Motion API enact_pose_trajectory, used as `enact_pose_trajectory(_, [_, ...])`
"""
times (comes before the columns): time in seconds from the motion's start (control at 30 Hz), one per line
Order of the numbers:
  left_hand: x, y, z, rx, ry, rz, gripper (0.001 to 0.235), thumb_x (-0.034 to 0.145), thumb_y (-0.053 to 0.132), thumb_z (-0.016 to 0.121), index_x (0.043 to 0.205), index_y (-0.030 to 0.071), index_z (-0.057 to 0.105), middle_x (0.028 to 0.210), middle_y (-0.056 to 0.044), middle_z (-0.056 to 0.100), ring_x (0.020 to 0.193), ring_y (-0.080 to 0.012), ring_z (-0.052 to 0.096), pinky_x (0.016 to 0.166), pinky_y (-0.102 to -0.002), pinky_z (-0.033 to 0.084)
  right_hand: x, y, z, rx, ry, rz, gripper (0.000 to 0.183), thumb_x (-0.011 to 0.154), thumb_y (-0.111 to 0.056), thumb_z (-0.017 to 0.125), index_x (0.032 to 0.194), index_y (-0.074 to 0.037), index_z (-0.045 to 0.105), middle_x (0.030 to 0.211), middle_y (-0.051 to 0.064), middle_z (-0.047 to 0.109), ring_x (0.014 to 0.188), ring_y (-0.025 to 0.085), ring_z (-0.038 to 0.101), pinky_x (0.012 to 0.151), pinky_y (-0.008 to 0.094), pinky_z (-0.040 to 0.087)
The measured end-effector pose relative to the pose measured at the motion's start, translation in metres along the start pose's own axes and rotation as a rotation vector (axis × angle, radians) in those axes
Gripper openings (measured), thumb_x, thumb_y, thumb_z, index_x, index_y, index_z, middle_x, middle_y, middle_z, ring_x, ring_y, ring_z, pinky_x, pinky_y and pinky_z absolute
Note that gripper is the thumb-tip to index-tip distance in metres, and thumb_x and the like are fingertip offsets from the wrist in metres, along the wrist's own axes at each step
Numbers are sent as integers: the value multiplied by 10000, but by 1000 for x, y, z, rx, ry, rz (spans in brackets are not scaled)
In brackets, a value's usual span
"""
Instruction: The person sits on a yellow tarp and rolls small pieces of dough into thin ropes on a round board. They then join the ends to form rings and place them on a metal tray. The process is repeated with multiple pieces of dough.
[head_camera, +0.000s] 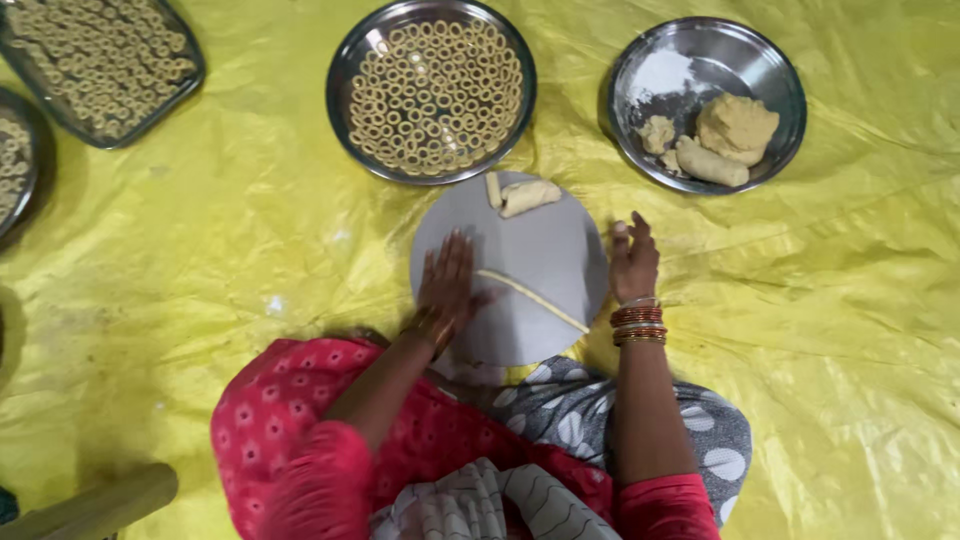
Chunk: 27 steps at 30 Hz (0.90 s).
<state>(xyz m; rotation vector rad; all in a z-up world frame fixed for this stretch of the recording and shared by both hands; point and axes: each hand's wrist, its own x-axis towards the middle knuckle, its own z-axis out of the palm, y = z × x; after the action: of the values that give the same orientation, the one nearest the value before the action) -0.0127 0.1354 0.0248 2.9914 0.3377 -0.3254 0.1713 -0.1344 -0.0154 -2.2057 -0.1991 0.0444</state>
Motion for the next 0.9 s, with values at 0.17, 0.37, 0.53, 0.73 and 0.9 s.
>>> enact_pose_trajectory(0.17, [-19, -9, 5, 74, -107, 61, 1082, 884, 749, 474, 1600, 31, 96, 1700, -159, 83, 1586, -307, 43, 1239, -611, -12, -2, -9, 13, 5, -59, -42, 625, 1054, -512, 414, 1496, -77, 494, 1220, 262, 671, 1143, 445, 623, 1004, 541, 481])
enact_pose_trajectory(0.37, [44, -10, 4, 11, 28, 61, 1003, 953, 686, 463, 1617, 29, 96, 1702, -164, 99, 1582, -311, 57, 1215, -652, -12, -7, -29, 12, -50, -79, -34, 590, 1056, -534, 446, 1477, -124, 503, 1285, 209, 665, 1190, 431, 568, 1030, 550, 412])
enact_pose_trajectory(0.53, [19, -7, 12, 50, -36, 78, 1047, 922, 683, 497, 1633, 38, 79, 1703, -207, 50, 1574, -374, 29, 1212, -629, 35, -7, -22, 2, -35, -93, 18, 593, 1057, -537, 456, 1474, -118, 504, 1283, 207, 663, 1187, 428, 579, 1037, 538, 415])
enact_pose_trajectory(0.73, [-20, -47, -31, -196, -183, 61, 1000, 904, 691, 549, 1622, 124, 143, 1683, -203, 77, 1528, -411, 113, 1180, -648, 139, -15, -37, 9, -164, -114, -167, 574, 966, -416, 635, 1452, -119, 558, 1261, 246, 644, 1126, 441, 610, 996, 517, 484])
enact_pose_trajectory(0.9, [-46, -70, -69, -331, 66, -113, 663, 959, 559, 584, 1475, 149, 508, 1494, -154, 526, 1359, -326, 516, 1144, -572, 345, -44, -70, 6, -313, -283, -251, 666, 829, -428, 767, 1380, -104, 580, 1231, 260, 614, 1078, 445, 604, 890, 525, 519])
